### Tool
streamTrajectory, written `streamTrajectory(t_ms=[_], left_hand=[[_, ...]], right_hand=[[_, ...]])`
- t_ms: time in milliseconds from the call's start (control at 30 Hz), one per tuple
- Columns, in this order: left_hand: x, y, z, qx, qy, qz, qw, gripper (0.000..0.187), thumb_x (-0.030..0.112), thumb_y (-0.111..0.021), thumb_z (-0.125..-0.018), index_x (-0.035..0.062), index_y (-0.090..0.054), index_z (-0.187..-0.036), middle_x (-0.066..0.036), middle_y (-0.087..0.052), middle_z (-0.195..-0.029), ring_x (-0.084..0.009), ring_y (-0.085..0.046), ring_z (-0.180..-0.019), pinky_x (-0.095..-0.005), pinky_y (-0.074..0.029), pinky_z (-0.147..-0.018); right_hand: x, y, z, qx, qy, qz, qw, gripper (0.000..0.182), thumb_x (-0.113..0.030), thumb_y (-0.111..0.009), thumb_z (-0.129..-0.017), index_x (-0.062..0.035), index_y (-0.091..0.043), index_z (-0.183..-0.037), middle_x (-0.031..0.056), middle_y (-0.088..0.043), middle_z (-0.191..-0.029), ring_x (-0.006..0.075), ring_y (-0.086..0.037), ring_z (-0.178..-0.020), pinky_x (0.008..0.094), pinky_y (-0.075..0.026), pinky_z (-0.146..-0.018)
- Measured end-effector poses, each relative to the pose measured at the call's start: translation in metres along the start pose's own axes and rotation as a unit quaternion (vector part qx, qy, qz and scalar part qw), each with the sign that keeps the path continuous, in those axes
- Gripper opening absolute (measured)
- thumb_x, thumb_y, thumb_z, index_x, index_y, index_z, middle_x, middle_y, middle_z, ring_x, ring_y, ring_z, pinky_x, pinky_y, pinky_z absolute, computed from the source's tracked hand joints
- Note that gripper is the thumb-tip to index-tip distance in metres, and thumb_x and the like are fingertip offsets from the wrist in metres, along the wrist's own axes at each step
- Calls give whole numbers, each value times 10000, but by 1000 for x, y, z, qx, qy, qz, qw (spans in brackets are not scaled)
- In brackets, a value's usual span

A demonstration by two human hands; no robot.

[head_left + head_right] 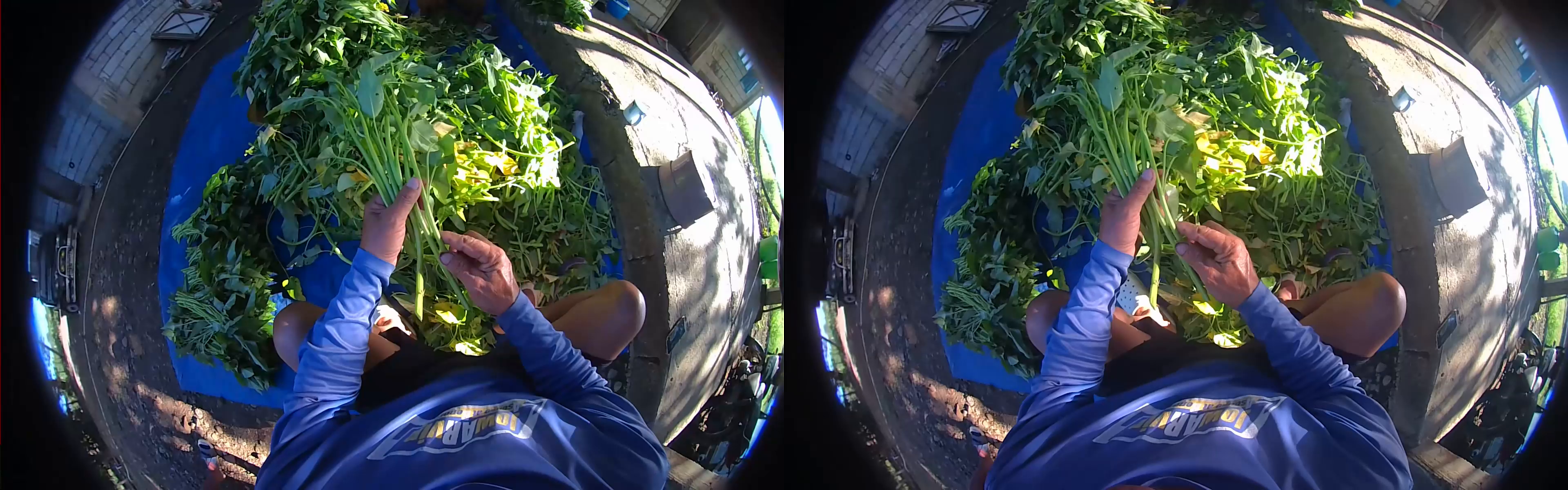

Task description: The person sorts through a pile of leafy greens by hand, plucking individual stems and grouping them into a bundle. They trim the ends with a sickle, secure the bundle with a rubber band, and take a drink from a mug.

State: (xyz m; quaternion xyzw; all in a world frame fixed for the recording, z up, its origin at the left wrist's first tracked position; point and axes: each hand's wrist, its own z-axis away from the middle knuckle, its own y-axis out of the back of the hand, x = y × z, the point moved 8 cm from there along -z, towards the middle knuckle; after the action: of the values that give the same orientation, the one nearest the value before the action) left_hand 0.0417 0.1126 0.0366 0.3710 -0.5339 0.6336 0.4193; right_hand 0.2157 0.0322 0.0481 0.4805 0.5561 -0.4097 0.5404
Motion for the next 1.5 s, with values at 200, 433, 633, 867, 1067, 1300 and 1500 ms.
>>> streamTrajectory(t_ms=[200, 433, 633, 867, 1067, 1300, 1500], left_hand=[[-17, -9, -3, -38, 69, 6, 997, 412, 443, -854, -921, 64, -745, -1041, -30, -737, -854, -103, -683, -724, -263, -539, -589], [17, 5, -17, -36, -14, -13, 999, 353, 428, -792, -980, 86, -704, -989, -52, -712, -809, -104, -647, -609, -248, -482, -496], [35, 12, -14, -24, -13, 25, 999, 330, 407, -791, -984, 98, -675, -988, -39, -687, -779, -105, -629, -593, -242, -477, -479], [37, 24, -17, 17, -21, 19, 999, 344, 417, -807, -970, 98, -679, -963, -34, -684, -764, -96, -596, -559, -233, -458, -502], [39, 21, -17, 12, -29, 11, 999, 354, 420, -789, -983, 89, -664, -981, -38, -679, -793, -94, -608, -589, -229, -475, -477], [49, 23, -13, 54, -88, -5, 995, 348, 402, -782, -993, 78, -657, -981, -49, -670, -803, -101, -599, -591, -221, -467, -495], [125, 83, -8, 123, -127, -39, 983, 362, 416, -776, -996, 81, -640, -969, -27, -627, -768, -87, -551, -551, -233, -423, -461]], right_hand=[[7, -2, -6, -17, -34, -6, 999, 296, -85, -717, -1010, 10, -707, -1290, 125, -730, -1068, 176, -718, -944, 328, -572, -849], [5, 31, -9, -78, -61, 52, 994, 284, -80, -614, -1025, 0, -702, -1283, 128, -745, -1113, 196, -721, -1084, 354, -575, -941], [0, 35, -5, -99, -23, 197, 975, 301, -166, -729, -993, 5, -730, -1240, 112, -756, -1107, 208, -714, -1035, 363, -564, -937], [10, 38, 7, -55, -87, -5, 995, 324, -214, -733, -993, 42, -752, -1191, 80, -782, -984, 107, -706, -937, 302, -580, -853], [4, 30, 3, -100, -117, -13, 988, 279, -151, -664, -980, 47, -763, -1150, 61, -784, -1001, 101, -686, -914, 288, -563, -844], [-7, -11, -3, -223, 3, 229, 948, 209, -191, -651, -876, 0, -735, -881, 159, -687, -726, 255, -630, -586, 411, -510, -596], [76, -37, 43, -398, -131, 400, 815, 401, -361, -697, -930, -60, -769, -1184, 208, -766, -1098, 397, -741, -1031, 459, -582, -928]])
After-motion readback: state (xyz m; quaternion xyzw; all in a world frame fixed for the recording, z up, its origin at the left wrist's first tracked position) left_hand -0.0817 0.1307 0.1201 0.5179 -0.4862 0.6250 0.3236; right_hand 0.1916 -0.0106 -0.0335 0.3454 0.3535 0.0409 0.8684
